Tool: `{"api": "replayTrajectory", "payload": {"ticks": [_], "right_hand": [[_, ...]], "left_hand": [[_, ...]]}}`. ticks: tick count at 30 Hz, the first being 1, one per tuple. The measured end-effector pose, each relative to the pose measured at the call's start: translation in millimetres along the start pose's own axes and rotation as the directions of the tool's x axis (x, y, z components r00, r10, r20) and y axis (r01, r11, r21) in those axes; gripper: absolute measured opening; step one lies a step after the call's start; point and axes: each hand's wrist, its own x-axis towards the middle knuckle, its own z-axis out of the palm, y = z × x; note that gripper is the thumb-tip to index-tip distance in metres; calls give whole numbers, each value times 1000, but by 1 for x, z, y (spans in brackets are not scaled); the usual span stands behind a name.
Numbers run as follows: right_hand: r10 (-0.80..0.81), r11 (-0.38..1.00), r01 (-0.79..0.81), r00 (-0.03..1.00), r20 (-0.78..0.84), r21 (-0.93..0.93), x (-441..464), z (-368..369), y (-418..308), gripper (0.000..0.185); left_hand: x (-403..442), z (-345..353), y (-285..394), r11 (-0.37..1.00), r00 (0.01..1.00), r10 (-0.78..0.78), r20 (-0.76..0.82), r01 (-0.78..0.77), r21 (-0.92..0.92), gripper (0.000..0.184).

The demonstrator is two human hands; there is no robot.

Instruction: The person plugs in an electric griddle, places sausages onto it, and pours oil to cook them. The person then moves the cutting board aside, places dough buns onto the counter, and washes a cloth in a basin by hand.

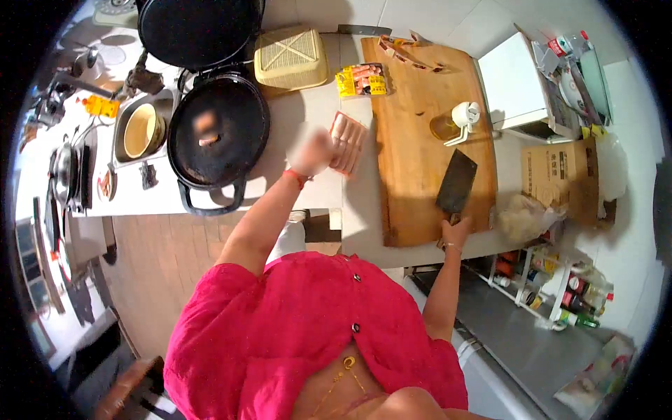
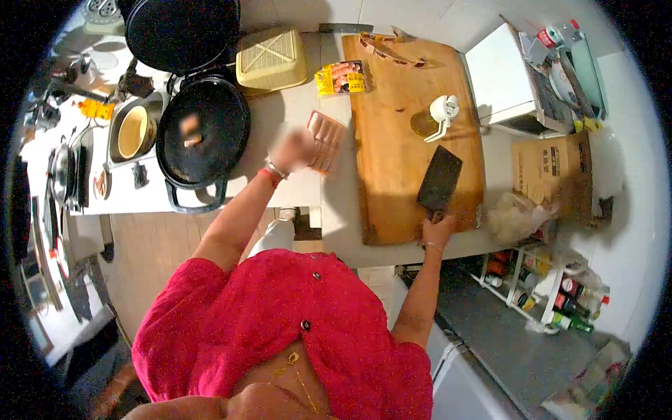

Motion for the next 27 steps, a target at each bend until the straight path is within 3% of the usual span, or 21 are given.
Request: {"api": "replayTrajectory", "payload": {"ticks": [2,3,5,6,7,10,11,13,14,16,17,20,21,22,24,27], "right_hand": [[-41,944,-46,966,256,326,16,-2,34,38],[-67,867,-143,916,396,477,22,-5,48,34],[-237,562,-448,718,655,695,14,-39,60,29],[-211,541,-457,739,640,706,4,-51,61,28],[-184,522,-461,761,622,718,-11,-57,58,27],[-181,521,-418,798,575,744,-46,-87,43,29],[-197,523,-396,805,559,755,-53,-93,40,31],[-222,590,-291,838,498,753,-63,-95,40,28],[-237,619,-237,853,466,749,-65,-95,42,27],[-258,702,-87,894,366,707,-64,-86,52,26],[-276,730,-14,909,313,683,-64,-88,41,25],[-347,754,132,912,220,643,-51,-74,35,28],[-361,756,159,910,201,636,-47,-66,33,28],[-377,755,188,908,181,628,-44,-64,24,29],[-389,737,199,907,164,646,-43,-58,13,28],[-388,748,204,907,167,631,-35,-41,11,24]], "left_hand": [[-29,-14,35,998,994,57,93,-53,-40,35],[-48,-19,66,640,968,-138,209,248,-727,40],[-71,-18,106,452,941,-120,315,335,-827,39],[-76,-8,120,342,926,-99,363,374,-862,39],[-78,14,128,395,965,-85,249,262,-881,40],[-64,39,157,499,850,-67,522,482,-720,41],[-62,59,155,465,882,-20,471,426,-777,38],[-56,69,174,678,930,-90,356,319,-662,31],[-55,76,179,788,963,-110,244,235,-569,31],[-61,60,207,973,989,-144,7,143,-181,37],[-67,55,219,992,987,-118,-110,123,40,39],[-85,64,224,986,977,106,-183,-78,150,48],[-91,72,233,982,958,175,-226,-155,104,51],[-98,75,247,978,967,202,-155,-193,75,52],[-108,98,252,948,960,269,-81,-249,196,57],[-110,111,264,957,975,220,16,-219,189,69]]}}
